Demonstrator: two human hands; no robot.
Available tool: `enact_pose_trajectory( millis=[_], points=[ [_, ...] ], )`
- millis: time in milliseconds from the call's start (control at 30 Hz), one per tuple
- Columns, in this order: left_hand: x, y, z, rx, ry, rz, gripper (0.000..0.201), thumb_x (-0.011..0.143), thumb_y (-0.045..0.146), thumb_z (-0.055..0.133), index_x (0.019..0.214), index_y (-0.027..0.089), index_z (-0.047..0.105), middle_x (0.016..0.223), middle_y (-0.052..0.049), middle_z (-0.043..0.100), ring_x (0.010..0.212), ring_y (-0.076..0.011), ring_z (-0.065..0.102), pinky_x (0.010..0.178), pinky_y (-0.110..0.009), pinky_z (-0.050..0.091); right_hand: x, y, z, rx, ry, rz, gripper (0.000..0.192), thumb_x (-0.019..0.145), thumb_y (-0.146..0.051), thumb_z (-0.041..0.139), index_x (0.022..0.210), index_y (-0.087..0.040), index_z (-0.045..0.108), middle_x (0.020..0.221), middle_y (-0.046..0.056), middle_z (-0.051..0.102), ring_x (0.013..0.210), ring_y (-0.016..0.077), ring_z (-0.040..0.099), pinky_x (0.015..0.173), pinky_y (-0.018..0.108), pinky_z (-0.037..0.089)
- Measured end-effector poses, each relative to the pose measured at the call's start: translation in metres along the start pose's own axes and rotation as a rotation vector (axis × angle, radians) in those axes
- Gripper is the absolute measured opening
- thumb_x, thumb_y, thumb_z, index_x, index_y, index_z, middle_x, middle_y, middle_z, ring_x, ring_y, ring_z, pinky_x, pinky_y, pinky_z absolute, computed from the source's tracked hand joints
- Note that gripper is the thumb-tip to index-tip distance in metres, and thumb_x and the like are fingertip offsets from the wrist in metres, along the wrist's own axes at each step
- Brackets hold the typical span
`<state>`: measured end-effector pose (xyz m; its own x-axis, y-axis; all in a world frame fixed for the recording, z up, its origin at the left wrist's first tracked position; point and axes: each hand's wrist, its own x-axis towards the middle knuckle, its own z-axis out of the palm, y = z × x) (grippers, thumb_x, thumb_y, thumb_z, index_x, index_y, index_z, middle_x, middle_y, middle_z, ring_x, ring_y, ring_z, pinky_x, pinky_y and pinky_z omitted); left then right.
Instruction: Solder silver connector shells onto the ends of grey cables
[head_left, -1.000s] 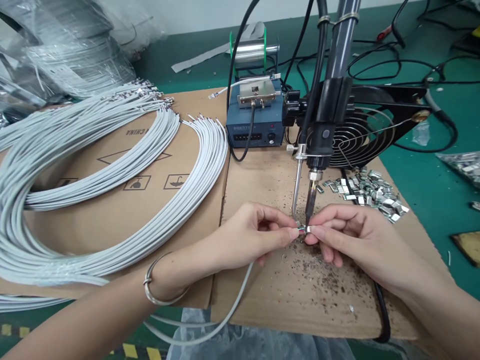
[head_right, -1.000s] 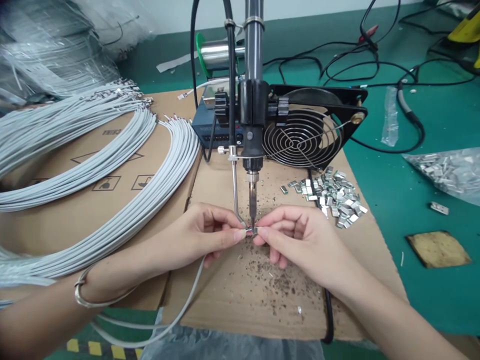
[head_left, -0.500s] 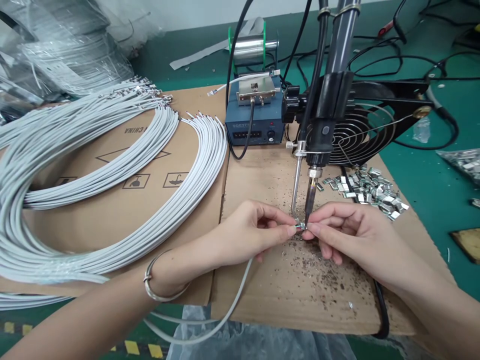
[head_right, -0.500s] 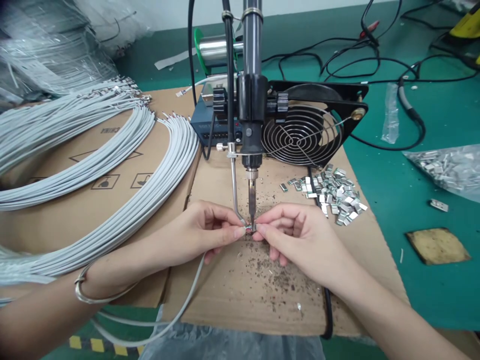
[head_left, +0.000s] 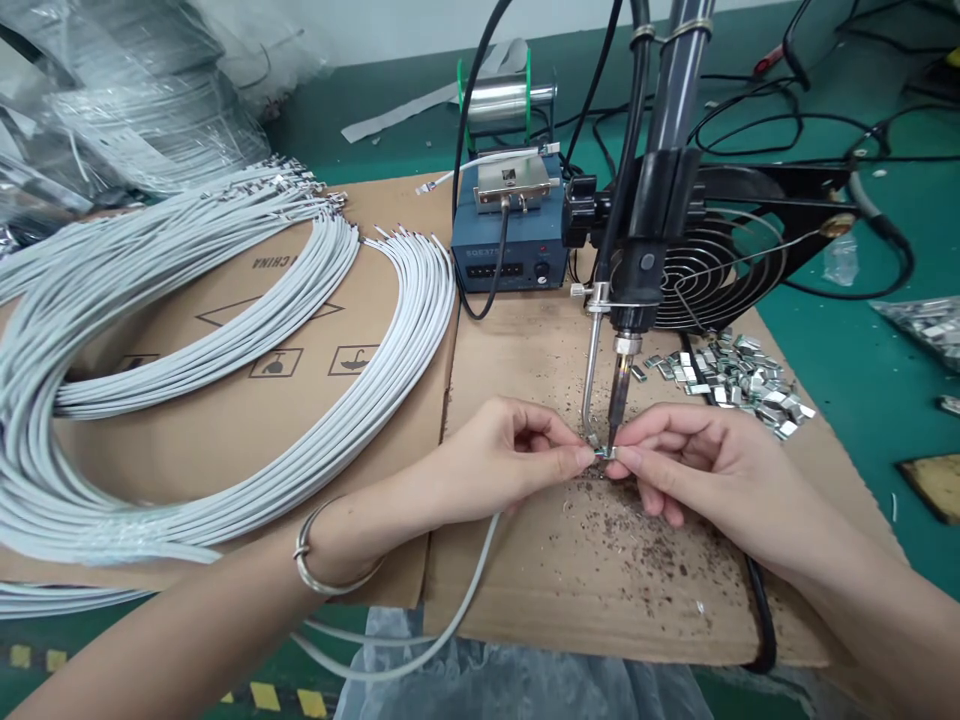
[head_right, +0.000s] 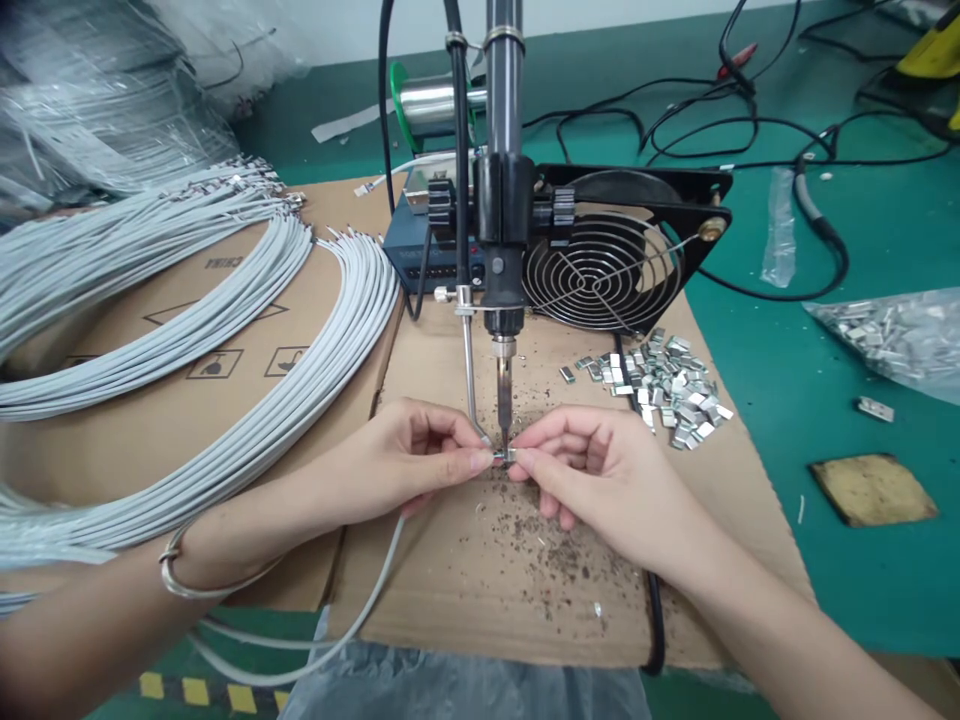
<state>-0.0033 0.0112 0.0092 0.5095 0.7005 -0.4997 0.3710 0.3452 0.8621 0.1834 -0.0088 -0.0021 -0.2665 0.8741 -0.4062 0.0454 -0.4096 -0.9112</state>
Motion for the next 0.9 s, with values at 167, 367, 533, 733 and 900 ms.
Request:
enact_pose_trajectory(
  millis=[167,367,533,733,900],
  points=[
    [-0.0003,0.0022,0.0036,-0.010,0.047,-0.019,0.019,0.076,0.031,0.060,0.071,0.013,0.060,0.044,0.008,0.039,0.034,-0.0028,0.033,0.035,-0.017,0.021,-0.0004,-0.0003,-0.0006,-0.029,0.001,0.002,0.007,0.066,-0.018,0.072,0.067,-0.016,0.065,0.061,0.002,0.070,0.039,0.0039,0.052,0.034,0.008,0.044],
    [0.0002,0.0025,0.0044,-0.022,0.047,-0.028,0.019,0.075,0.032,0.060,0.070,0.014,0.059,0.043,0.009,0.036,0.035,-0.0037,0.032,0.036,-0.018,0.019,0.0011,-0.0006,0.0001,-0.056,0.000,-0.002,0.007,0.067,-0.019,0.070,0.067,-0.017,0.064,0.061,0.002,0.070,0.038,0.0040,0.052,0.034,0.008,0.044],
    [0.0002,0.0021,0.0053,-0.028,0.069,0.013,0.019,0.073,0.032,0.062,0.069,0.014,0.058,0.043,0.009,0.035,0.038,-0.0046,0.031,0.038,-0.019,0.020,0.0005,0.0006,-0.0005,-0.072,0.003,-0.029,0.008,0.068,-0.022,0.070,0.067,-0.017,0.064,0.061,0.003,0.069,0.039,0.0051,0.052,0.033,0.010,0.044],
    [0.0007,0.0006,0.0056,0.002,0.081,0.037,0.018,0.074,0.032,0.061,0.070,0.015,0.059,0.045,0.008,0.035,0.041,-0.0058,0.030,0.041,-0.019,0.021,0.0002,0.0019,-0.0021,-0.079,-0.003,-0.019,0.009,0.068,-0.023,0.071,0.067,-0.016,0.065,0.062,0.005,0.070,0.039,0.0056,0.052,0.033,0.011,0.043],
    [0.0015,-0.0001,0.0060,0.014,0.089,0.035,0.021,0.075,0.032,0.060,0.063,0.016,0.055,0.046,0.008,0.036,0.043,-0.0059,0.030,0.042,-0.020,0.022,-0.0003,-0.0005,-0.0018,-0.059,-0.004,-0.013,0.008,0.069,-0.022,0.071,0.068,-0.017,0.065,0.062,0.004,0.070,0.039,0.0040,0.052,0.033,0.008,0.042]
  ],
)
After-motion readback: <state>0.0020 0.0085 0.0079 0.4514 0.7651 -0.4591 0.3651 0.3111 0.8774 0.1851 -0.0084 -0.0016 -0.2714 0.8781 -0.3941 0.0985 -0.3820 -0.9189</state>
